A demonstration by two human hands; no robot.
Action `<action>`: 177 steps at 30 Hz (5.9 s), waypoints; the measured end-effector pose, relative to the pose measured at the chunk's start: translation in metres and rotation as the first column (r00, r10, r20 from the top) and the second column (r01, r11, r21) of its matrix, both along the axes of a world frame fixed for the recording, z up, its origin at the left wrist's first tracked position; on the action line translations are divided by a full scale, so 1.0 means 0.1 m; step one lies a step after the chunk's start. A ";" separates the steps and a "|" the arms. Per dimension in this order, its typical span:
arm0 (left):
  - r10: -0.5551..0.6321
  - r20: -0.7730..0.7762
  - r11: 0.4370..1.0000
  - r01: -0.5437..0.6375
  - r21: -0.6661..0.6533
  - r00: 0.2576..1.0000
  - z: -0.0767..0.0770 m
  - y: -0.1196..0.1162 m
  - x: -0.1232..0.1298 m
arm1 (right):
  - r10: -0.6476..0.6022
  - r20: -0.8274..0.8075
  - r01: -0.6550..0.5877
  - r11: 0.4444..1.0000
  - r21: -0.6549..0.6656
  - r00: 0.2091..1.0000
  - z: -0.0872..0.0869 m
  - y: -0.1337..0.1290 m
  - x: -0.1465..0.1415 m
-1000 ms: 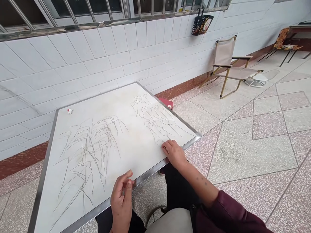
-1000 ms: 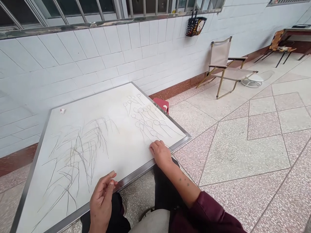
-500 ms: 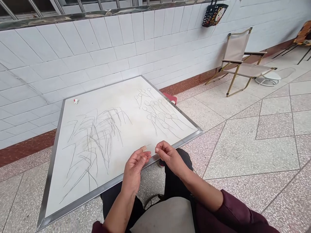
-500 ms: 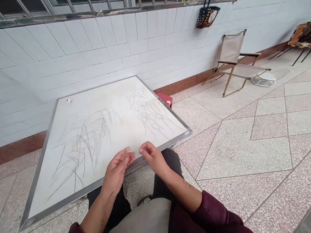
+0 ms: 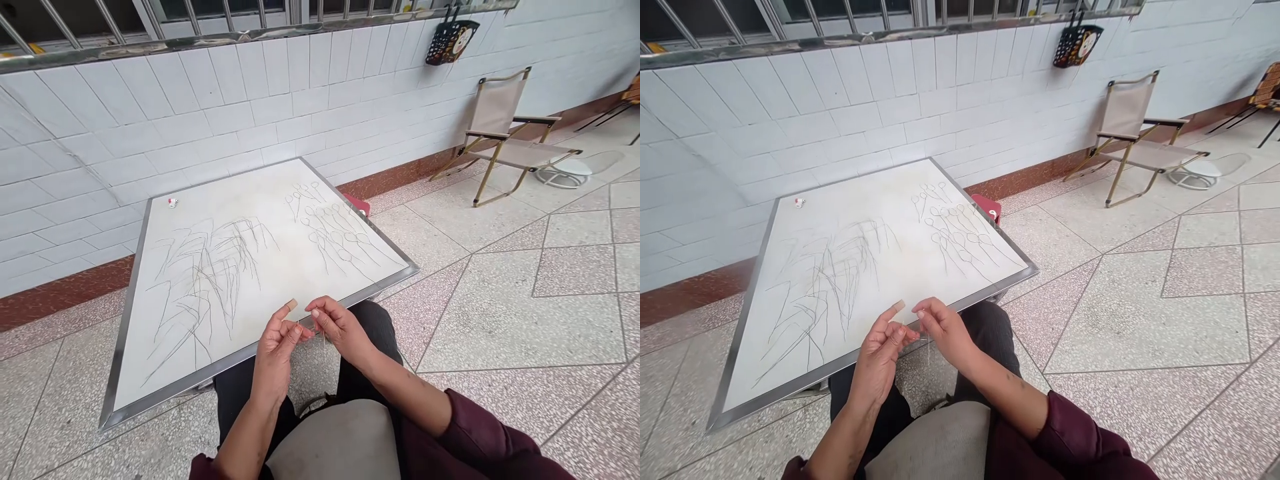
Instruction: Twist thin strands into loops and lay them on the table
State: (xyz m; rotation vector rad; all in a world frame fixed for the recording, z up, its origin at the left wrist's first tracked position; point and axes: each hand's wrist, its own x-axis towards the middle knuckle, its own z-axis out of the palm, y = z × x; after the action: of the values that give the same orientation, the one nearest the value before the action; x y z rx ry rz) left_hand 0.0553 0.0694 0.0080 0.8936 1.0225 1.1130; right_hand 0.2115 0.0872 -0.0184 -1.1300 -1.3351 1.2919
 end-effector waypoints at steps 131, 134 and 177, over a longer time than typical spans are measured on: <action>-0.269 -0.500 0.961 0.263 -0.085 0.823 0.68 -0.34 -0.51 | 0.094 0.564 -0.464 0.685 0.561 0.820 0.35 -0.17 0.02; -0.178 -0.583 0.975 0.224 0.007 0.793 0.64 -0.35 -0.48 | 0.064 0.565 -0.443 0.695 0.567 0.823 0.33 -0.18 -0.01; -0.185 -0.524 0.974 0.225 0.012 0.831 0.76 -0.07 -0.60 | 0.005 0.123 -0.011 0.999 0.053 0.992 0.25 -0.29 -0.18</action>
State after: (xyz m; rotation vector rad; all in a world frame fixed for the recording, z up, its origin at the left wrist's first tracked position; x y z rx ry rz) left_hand -0.0051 0.0620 0.0838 1.3793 1.2928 0.7372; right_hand 0.1934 0.0580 0.0070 -1.1843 -1.4574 1.2012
